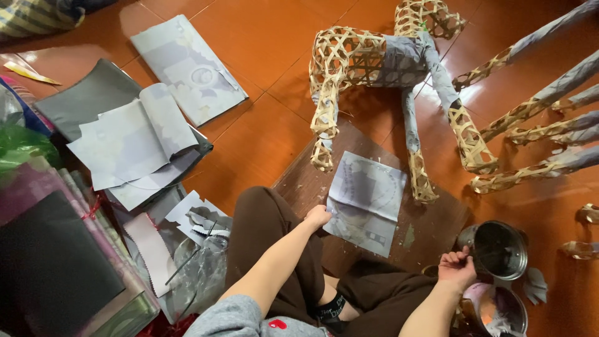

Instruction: Applying paper strips and adhesive to a woven frame to create a sculpture

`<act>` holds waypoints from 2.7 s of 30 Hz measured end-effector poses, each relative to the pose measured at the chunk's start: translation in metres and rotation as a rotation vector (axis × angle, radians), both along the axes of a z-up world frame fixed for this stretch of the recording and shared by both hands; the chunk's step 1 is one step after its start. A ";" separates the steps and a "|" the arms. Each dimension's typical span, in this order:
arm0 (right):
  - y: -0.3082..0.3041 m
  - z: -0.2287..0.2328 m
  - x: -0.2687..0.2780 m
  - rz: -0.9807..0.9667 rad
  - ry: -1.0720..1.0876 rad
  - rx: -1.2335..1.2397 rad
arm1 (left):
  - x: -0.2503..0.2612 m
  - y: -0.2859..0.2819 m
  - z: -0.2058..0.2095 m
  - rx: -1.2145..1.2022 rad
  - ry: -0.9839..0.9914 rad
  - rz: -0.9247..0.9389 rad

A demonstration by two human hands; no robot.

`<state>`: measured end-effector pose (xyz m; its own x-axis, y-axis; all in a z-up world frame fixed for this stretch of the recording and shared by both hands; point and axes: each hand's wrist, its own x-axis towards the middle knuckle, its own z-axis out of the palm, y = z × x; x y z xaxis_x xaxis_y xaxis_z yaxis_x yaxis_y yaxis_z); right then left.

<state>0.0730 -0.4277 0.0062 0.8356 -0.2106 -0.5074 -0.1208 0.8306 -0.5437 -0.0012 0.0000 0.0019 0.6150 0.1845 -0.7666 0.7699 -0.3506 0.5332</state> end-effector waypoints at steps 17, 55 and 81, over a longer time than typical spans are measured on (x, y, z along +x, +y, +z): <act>-0.001 0.002 0.000 0.003 -0.015 -0.045 | 0.002 -0.001 -0.006 0.015 0.001 -0.032; -0.014 -0.026 0.025 0.018 -0.070 -0.013 | 0.002 -0.001 -0.017 0.030 -0.017 -0.045; 0.009 0.012 0.000 0.020 0.012 -0.016 | 0.008 -0.001 -0.045 0.066 -0.086 -0.066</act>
